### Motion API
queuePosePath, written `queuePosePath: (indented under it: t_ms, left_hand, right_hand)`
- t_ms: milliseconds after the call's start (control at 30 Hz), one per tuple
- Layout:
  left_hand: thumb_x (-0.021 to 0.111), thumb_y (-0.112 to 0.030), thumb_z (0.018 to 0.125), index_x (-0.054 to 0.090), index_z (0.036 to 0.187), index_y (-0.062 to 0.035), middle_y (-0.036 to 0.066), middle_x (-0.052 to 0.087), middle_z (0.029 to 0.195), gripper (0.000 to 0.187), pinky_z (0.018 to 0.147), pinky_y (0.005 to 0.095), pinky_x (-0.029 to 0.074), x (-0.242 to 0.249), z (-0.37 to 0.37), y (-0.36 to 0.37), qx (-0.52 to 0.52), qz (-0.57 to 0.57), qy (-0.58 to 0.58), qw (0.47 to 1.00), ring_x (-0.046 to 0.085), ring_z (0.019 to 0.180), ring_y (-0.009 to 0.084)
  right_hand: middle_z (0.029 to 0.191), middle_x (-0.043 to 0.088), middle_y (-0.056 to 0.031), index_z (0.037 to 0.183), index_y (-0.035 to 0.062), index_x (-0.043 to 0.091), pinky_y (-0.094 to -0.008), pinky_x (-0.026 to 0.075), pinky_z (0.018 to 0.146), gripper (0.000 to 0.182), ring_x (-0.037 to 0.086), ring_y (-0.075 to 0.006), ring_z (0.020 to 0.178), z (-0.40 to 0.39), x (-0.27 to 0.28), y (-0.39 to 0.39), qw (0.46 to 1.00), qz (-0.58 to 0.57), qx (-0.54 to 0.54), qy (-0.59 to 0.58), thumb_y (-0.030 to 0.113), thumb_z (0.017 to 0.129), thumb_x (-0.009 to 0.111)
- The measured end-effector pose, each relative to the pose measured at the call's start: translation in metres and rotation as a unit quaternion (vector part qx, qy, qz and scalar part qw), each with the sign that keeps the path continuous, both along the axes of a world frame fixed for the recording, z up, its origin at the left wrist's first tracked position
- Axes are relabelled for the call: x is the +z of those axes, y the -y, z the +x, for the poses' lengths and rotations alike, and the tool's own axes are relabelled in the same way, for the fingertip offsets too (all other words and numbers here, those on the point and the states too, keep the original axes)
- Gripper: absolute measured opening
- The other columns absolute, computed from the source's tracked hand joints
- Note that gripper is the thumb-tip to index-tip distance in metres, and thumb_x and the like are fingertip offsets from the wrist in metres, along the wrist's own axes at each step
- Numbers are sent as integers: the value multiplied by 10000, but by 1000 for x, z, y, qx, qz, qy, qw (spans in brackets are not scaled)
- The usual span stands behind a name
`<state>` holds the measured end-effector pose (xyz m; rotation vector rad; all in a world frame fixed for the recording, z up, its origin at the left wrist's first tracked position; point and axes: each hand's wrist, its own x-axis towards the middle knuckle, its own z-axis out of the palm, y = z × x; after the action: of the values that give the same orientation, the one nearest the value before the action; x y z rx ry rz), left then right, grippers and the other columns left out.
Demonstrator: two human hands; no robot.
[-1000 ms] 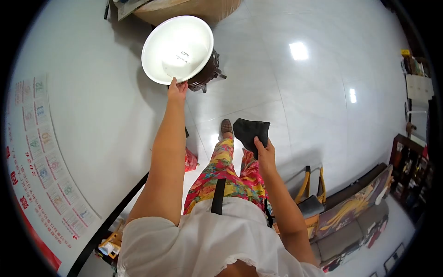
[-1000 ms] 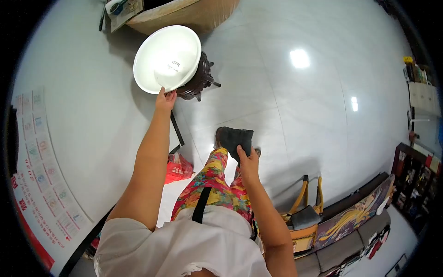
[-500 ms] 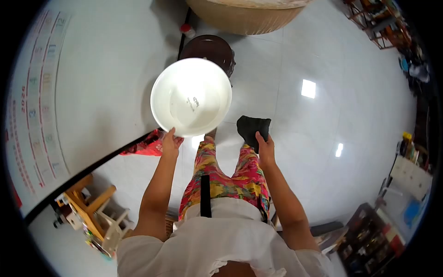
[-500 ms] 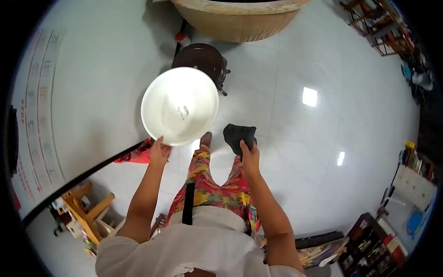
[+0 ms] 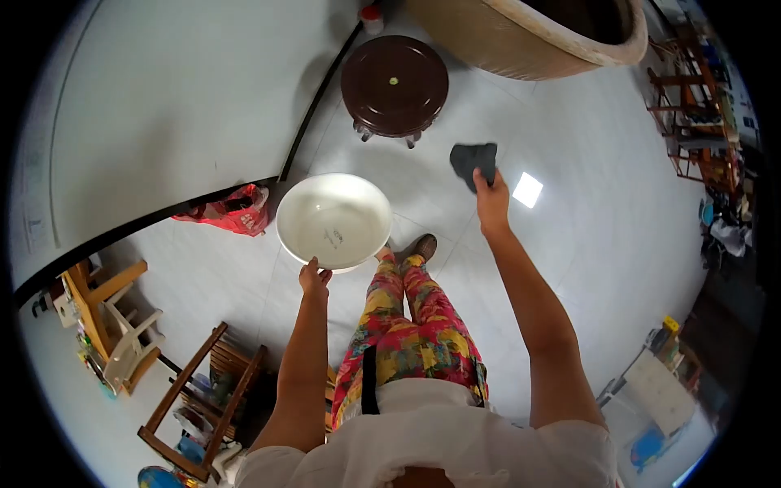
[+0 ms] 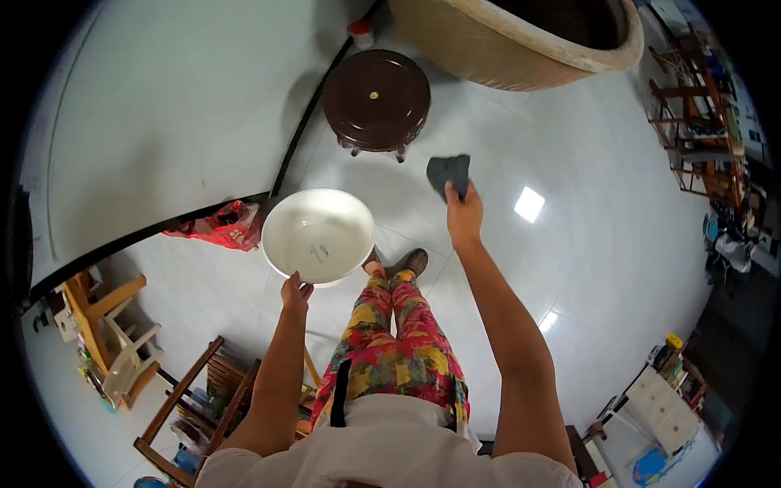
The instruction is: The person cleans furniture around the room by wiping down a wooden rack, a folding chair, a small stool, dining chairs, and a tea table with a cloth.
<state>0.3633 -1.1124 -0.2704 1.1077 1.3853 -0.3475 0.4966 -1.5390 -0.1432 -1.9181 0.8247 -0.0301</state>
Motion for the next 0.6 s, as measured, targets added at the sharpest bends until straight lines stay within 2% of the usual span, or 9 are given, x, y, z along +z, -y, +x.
queuePosePath:
  t_ms: [33, 100, 167, 267, 333, 467, 533, 600]
  left_hand:
    - [666, -250, 915, 524, 1056, -65, 105, 603, 1028, 273, 789, 429, 562, -10, 2, 4, 15, 17, -19, 1000, 634, 799, 277]
    - [669, -251, 916, 513, 1027, -82, 101, 608, 1002, 255, 774, 426, 563, -31, 4, 4, 32, 11, -19, 999, 634, 790, 275]
    - [674, -253, 915, 505, 1003, -97, 94, 612, 976, 247, 757, 418, 565, -56, 1, 4, 38, 6, -25, 999, 634, 775, 270]
    - [683, -259, 911, 500, 980, -112, 79, 614, 935, 245, 726, 396, 565, -91, -1, -4, 38, 11, -42, 998, 630, 744, 256]
    - [688, -261, 908, 505, 972, -114, 70, 613, 906, 244, 706, 380, 563, -98, 4, -7, 45, 22, -51, 997, 625, 724, 245]
    - [679, -271, 908, 527, 950, -132, 56, 601, 865, 211, 667, 360, 553, -125, 0, -18, 45, 39, -62, 996, 610, 683, 222]
    - [670, -274, 911, 534, 932, -132, 42, 594, 826, 198, 619, 343, 538, -143, -7, -20, 52, 46, -48, 996, 583, 598, 192]
    - [667, -272, 912, 535, 916, -126, 38, 592, 824, 197, 604, 332, 534, -153, -10, -17, 39, 55, -52, 996, 581, 586, 187]
  right_hand:
    - [1033, 684, -202, 1190, -1, 623, -387, 485, 866, 358, 651, -336, 967, 21, -11, -4, 999, -13, -4, 47, 259, 943, 612]
    - [1185, 635, -224, 1248, 20, 598, -427, 466, 943, 366, 608, -372, 1084, 60, -23, -14, 987, -119, 34, 103, 192, 926, 631]
    - [1365, 536, -197, 1302, 79, 585, -470, 426, 1016, 427, 523, -374, 1224, 95, -55, -24, 946, -261, 91, 172, 148, 889, 668]
    - [1467, 463, -109, 1346, 167, 570, -496, 355, 1098, 510, 425, -345, 1339, 129, -90, -45, 873, -379, 259, 164, 156, 853, 699]
    - [1502, 433, -32, 1374, 233, 549, -497, 284, 1155, 573, 371, -323, 1390, 136, -117, -59, 801, -428, 419, 20, 163, 830, 714]
    - [1540, 387, -1, 1438, 273, 467, -504, 233, 1178, 675, 347, -301, 1412, 152, -143, -54, 755, -468, 458, -10, 161, 821, 718]
    - [1551, 371, -33, 1456, 260, 443, -507, 258, 1161, 692, 338, -319, 1419, 169, -158, -29, 773, -510, 377, -26, 185, 826, 718]
    - [1555, 361, -41, 1460, 255, 439, -518, 280, 1148, 674, 334, -344, 1416, 195, -175, 1, 798, -507, 326, -13, 189, 844, 702]
